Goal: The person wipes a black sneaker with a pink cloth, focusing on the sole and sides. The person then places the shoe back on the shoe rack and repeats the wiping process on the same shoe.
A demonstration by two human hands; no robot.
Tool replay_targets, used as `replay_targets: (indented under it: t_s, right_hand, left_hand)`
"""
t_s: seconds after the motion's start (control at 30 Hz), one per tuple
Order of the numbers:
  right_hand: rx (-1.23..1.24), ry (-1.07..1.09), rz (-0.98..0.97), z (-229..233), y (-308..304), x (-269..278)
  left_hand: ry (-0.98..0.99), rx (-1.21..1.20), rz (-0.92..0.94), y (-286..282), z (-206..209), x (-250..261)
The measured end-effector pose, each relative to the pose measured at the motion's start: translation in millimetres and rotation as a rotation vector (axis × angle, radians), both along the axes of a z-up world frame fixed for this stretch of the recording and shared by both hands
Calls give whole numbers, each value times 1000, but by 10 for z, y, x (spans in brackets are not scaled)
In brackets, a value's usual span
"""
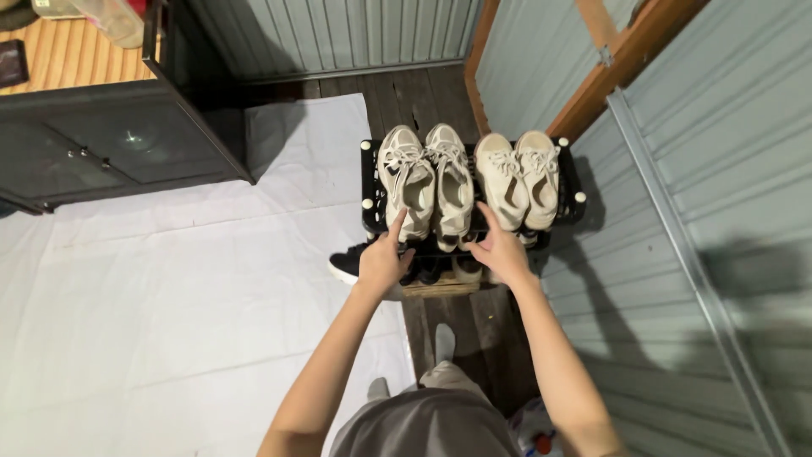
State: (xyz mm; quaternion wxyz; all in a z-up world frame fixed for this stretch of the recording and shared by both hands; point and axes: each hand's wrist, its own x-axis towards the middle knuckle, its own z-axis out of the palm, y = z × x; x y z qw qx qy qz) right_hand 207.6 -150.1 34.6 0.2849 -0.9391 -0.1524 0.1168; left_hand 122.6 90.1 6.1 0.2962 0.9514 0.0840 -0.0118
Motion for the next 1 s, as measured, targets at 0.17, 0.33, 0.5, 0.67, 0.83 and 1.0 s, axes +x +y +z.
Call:
replay_targets:
  t_s: [0.17, 0.33, 0.5, 0.67, 0.83, 1.0]
  right_hand:
    - [-159, -5, 239, -347, 62, 551]
    - [-221, -69, 317, -960, 80, 822]
    - [-170, -285, 346, -1175, 97, 953]
    - [-110, -382, 365, -1358, 154, 1120]
    - [-70, -360, 374, -1354, 179, 1205]
    - [-29, -344, 325, -1348, 161, 1165]
  left_hand:
    - [117, 293, -35, -24, -469, 653]
    - [129, 442, 11, -10, -970, 919]
    - [-46, 594, -4, -34, -923, 856]
    - [-165, 662, 22, 8, -1055, 966]
    - [-238, 714, 49, -10, -1150, 1054]
    - [-266, 698, 104, -34, -1293, 1109]
